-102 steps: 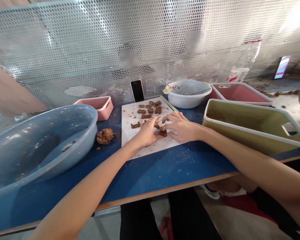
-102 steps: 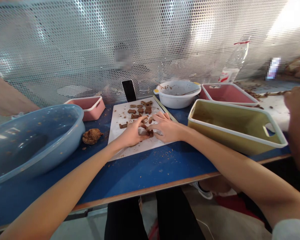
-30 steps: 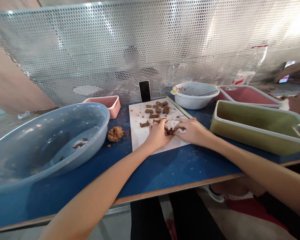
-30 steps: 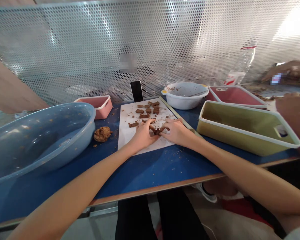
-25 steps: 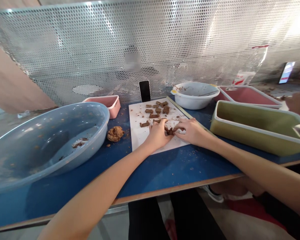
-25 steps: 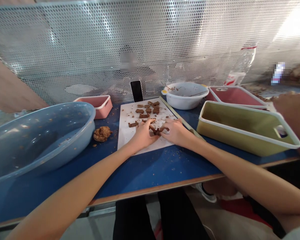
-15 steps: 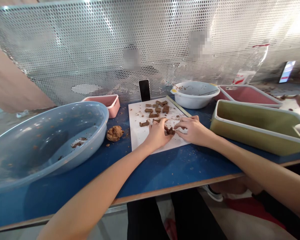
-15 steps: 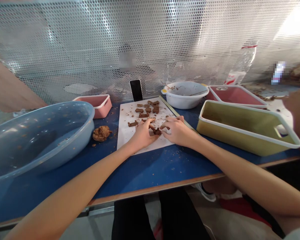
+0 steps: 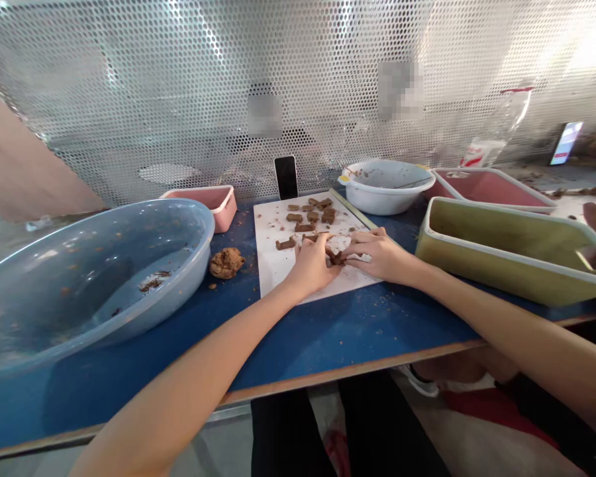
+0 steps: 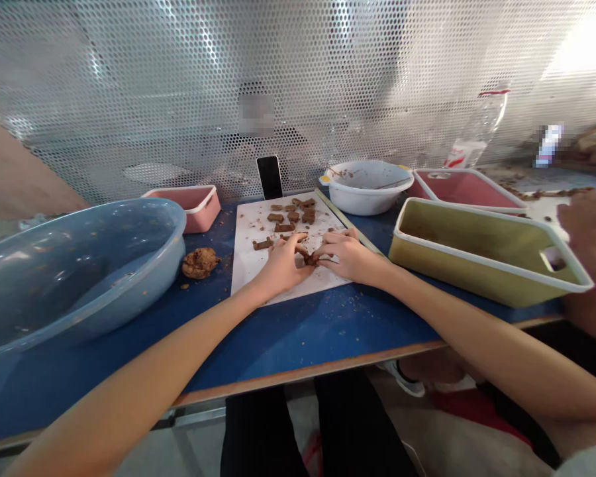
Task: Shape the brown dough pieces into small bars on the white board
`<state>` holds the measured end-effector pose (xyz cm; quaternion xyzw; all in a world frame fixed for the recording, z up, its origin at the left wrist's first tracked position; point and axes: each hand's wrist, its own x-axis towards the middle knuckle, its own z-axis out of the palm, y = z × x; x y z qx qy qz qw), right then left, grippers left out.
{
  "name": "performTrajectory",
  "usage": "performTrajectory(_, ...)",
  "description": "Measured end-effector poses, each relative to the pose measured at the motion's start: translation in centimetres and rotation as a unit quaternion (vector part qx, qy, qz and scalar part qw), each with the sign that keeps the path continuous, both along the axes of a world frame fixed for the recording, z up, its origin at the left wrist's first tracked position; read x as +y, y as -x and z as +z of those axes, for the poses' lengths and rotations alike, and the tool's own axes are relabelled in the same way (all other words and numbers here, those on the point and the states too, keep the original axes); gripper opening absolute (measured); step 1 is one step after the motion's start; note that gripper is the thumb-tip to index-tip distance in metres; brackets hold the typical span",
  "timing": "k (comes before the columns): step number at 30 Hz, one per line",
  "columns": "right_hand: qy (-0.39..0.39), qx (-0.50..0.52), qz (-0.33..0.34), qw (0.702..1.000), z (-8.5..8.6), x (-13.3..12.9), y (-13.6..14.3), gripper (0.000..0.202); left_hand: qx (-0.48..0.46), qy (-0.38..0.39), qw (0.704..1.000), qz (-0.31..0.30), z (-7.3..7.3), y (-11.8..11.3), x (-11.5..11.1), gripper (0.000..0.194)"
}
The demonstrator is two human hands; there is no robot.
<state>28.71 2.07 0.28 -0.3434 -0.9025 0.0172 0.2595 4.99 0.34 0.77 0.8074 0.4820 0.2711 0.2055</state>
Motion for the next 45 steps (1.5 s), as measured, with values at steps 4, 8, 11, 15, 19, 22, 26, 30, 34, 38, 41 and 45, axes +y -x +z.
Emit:
performTrajectory(4, -0.006, 0.001, 0.006, 1.0, 0.1, 0.1, 0.0, 0.019, 0.009, -0.001, 1.0, 0.006, 0.1, 0.0, -0.1, 0.074)
performTrajectory(8, -0.005, 0.014, -0.007, 1.0, 0.4, -0.5, 0.1, 0.017, 0.01, 0.001, 1.0, 0.009, 0.1, 0.0, -0.1, 0.076)
performTrajectory(11, -0.009, 0.025, -0.032, 0.999, 0.3, -0.9, 0.3, 0.015, 0.01, 0.003, 1.0, 0.01, 0.2, 0.0, -0.1, 0.077)
performTrajectory(15, -0.014, 0.026, -0.054, 0.998, 0.0, -0.9, 0.6, 0.016, 0.011, 0.001, 1.0, 0.01, 0.3, 0.0, -0.2, 0.077)
performTrajectory(19, -0.007, 0.029, -0.052, 0.998, -0.4, -0.6, 0.8, 0.015, 0.013, -0.001, 1.0, 0.008, 0.2, 0.0, -0.1, 0.076)
performTrajectory(22, -0.003, 0.034, -0.054, 0.998, -0.5, -0.5, 0.8, 0.013, 0.015, -0.007, 1.0, 0.013, 0.1, 0.0, -0.1, 0.075)
performTrajectory(26, -0.019, 0.039, -0.073, 0.996, -0.4, -0.8, 0.8, 0.012, 0.015, -0.011, 1.0, 0.015, 0.2, 0.0, -0.1, 0.075)
performTrajectory(30, -0.009, 0.031, -0.056, 0.998, -0.5, -0.7, 0.8, 0.014, 0.017, -0.009, 1.0, 0.012, 0.4, 0.0, -0.3, 0.073)
performTrajectory(34, 0.004, 0.034, -0.041, 0.999, -0.4, -0.7, 0.7, 0.016, 0.012, -0.007, 1.0, 0.011, 0.4, 0.0, -0.3, 0.072)
performTrajectory(38, -0.008, 0.031, -0.037, 0.999, -0.2, -0.9, 0.6, 0.016, 0.006, -0.005, 1.0, 0.008, 0.0, 0.0, -0.1, 0.075)
performTrajectory(41, -0.014, 0.014, -0.026, 0.999, -0.2, -0.8, 0.5, 0.016, 0.003, -0.011, 1.0, 0.007, -0.2, 0.0, 0.0, 0.074)
performTrajectory(45, -0.011, 0.008, -0.021, 1.0, -0.3, -0.7, 0.5, 0.017, 0.005, -0.016, 1.0, 0.008, -0.3, 0.1, 0.1, 0.074)
